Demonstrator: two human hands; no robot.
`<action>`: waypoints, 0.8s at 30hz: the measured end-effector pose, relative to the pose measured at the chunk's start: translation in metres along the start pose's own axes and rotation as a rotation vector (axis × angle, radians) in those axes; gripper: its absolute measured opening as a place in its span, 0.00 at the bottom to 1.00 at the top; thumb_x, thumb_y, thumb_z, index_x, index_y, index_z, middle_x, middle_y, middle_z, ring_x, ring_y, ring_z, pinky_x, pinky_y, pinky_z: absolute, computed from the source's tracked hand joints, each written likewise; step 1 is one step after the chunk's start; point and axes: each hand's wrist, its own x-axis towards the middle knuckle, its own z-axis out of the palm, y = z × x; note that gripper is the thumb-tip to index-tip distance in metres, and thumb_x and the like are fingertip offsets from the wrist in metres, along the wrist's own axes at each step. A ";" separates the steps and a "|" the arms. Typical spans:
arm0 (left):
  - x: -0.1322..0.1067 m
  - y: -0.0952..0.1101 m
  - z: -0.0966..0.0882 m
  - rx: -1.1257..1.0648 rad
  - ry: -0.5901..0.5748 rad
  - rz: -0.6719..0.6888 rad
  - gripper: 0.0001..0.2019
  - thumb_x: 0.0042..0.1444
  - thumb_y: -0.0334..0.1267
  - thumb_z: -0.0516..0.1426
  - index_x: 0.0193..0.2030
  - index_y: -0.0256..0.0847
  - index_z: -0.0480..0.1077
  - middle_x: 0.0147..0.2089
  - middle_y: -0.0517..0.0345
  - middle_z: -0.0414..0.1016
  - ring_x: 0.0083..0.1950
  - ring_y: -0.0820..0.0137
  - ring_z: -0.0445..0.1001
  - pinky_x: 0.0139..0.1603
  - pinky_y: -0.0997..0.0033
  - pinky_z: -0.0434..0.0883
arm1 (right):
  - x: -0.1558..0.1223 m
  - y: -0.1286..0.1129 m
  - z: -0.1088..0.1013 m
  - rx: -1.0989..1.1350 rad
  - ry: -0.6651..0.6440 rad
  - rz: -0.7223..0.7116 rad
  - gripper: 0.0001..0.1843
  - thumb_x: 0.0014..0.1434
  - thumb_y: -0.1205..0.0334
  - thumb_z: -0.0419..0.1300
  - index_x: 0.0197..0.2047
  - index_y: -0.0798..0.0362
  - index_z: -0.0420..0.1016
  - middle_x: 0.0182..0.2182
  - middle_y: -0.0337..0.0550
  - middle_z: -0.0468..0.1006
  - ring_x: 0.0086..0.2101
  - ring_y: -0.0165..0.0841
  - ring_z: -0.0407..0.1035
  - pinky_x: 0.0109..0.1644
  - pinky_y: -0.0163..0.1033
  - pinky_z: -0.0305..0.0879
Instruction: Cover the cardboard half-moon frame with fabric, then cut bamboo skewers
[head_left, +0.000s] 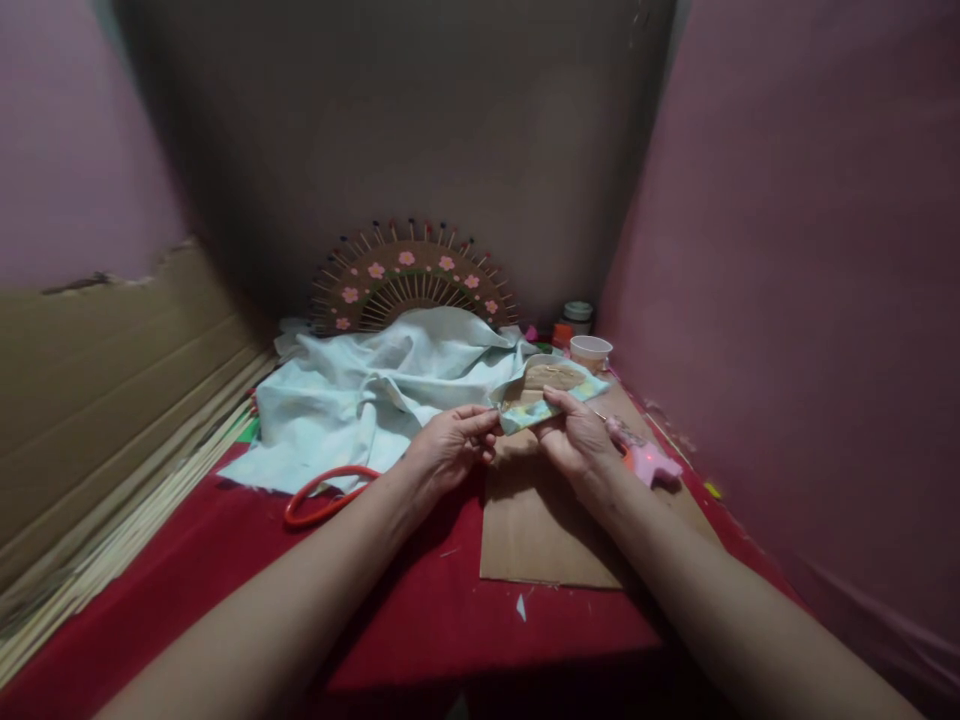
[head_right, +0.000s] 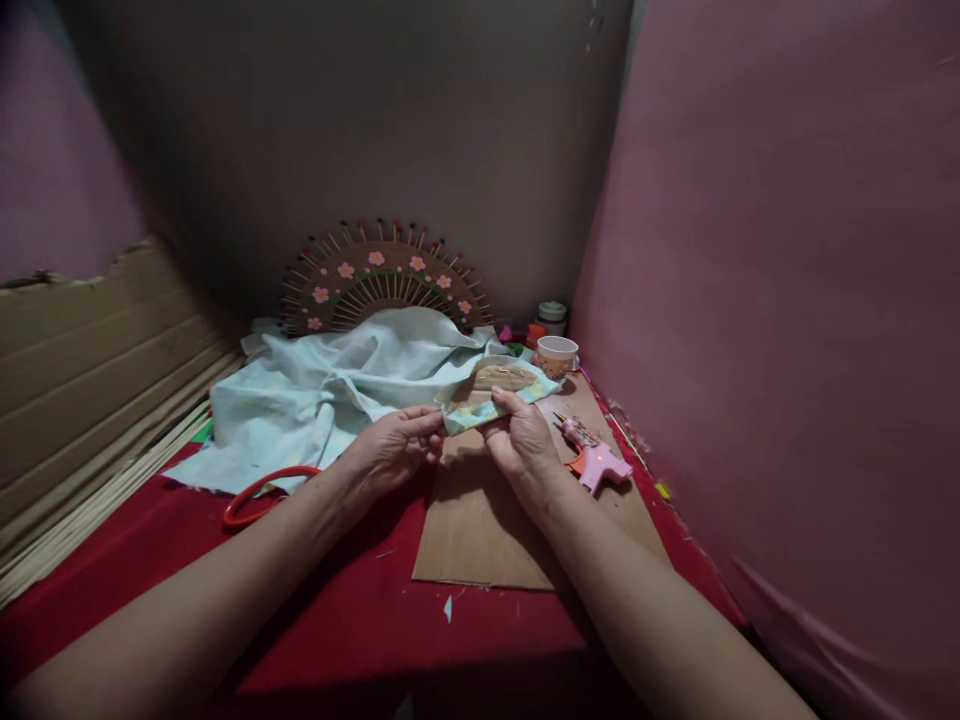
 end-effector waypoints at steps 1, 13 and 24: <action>0.000 0.000 0.001 -0.006 -0.006 -0.006 0.07 0.45 0.30 0.63 0.25 0.33 0.67 0.20 0.60 0.67 0.18 0.79 0.64 0.17 0.79 0.63 | 0.000 0.001 0.000 0.004 -0.003 0.005 0.17 0.46 0.80 0.54 0.37 0.53 0.68 0.24 0.35 0.73 0.27 0.29 0.69 0.42 0.42 0.71; -0.001 0.001 -0.001 0.193 -0.029 0.062 0.11 0.42 0.35 0.65 0.25 0.34 0.67 0.19 0.59 0.69 0.18 0.76 0.67 0.17 0.79 0.63 | -0.003 0.002 0.000 -0.036 0.070 -0.030 0.16 0.45 0.81 0.56 0.36 0.53 0.69 0.22 0.33 0.70 0.25 0.27 0.66 0.39 0.38 0.70; -0.004 0.000 0.002 0.343 -0.009 0.129 0.11 0.44 0.38 0.64 0.25 0.36 0.65 0.17 0.61 0.69 0.15 0.77 0.64 0.15 0.78 0.61 | -0.007 0.003 0.000 -0.098 0.039 -0.055 0.13 0.44 0.79 0.58 0.32 0.54 0.69 0.23 0.34 0.72 0.26 0.29 0.68 0.39 0.42 0.71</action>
